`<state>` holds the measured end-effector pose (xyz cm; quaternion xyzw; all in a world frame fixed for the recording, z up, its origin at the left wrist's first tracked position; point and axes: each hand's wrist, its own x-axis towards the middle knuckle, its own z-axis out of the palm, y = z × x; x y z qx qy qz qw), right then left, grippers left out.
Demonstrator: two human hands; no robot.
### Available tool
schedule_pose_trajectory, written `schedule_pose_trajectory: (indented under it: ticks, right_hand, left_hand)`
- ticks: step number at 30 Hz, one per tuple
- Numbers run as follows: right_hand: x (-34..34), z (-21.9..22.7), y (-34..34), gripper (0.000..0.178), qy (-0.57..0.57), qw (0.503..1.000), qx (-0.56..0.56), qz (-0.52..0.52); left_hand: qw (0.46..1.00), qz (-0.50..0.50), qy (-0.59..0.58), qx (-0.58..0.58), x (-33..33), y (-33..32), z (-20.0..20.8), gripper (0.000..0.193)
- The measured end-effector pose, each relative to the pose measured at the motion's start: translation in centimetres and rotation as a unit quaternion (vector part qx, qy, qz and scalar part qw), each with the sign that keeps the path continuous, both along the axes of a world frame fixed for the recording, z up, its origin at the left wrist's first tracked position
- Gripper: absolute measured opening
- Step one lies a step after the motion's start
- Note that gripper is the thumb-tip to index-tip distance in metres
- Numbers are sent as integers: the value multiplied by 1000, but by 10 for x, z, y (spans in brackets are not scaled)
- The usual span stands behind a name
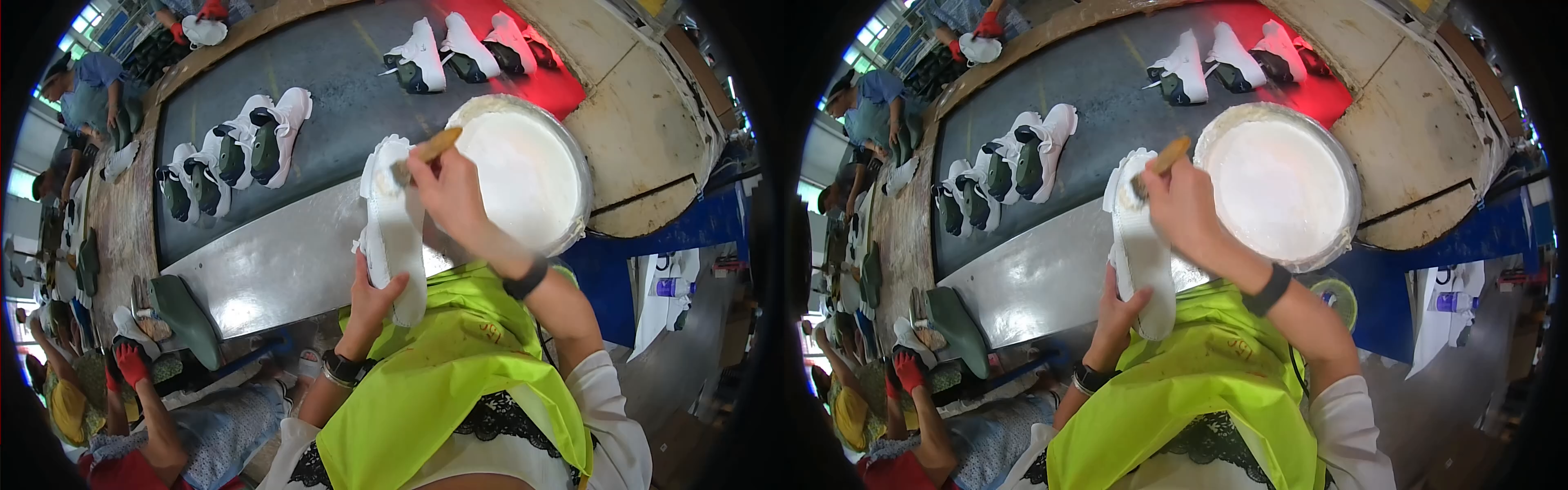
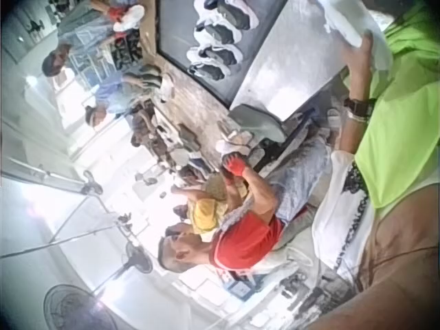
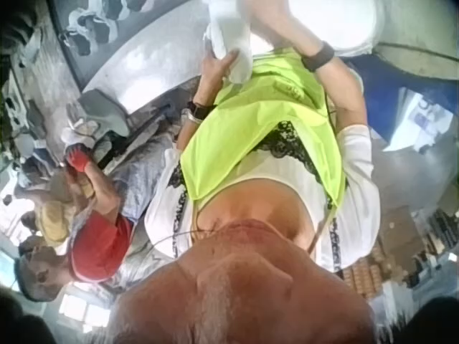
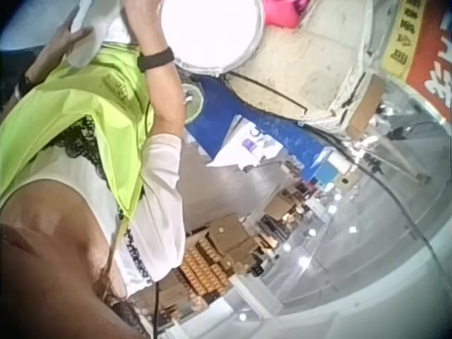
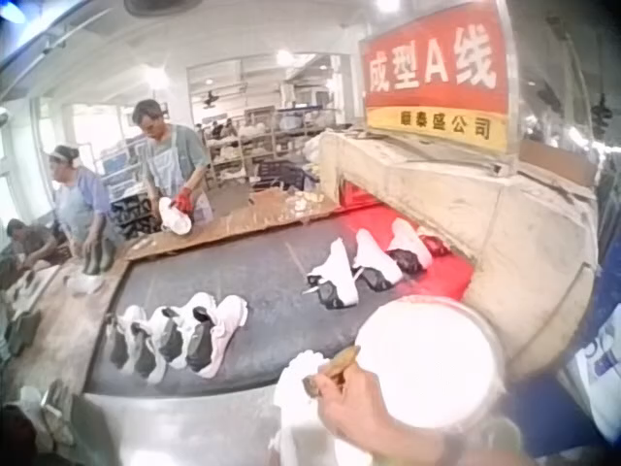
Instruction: Apply adhesive or primer to the bottom of shoe soles using a brush on a manufacturing assembly line.
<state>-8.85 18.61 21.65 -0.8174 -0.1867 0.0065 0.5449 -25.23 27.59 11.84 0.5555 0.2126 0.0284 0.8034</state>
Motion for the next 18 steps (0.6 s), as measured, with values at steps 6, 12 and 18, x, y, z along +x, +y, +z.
schedule_pose_trajectory:
  ticks: [6,12,18]
  right_hand:
    - [10,17,20,17,-95,991,-89,19]
    - [-3,25,13,17,-26,986,-147,73]
    - [52,7,9,16,-173,972,-149,53]
  left_hand:
    - [997,15,-39,66,6,-8,-4,85]
    - [995,4,-25,101,3,-5,6,84]
    - [992,11,-46,120,3,-4,-3,89]
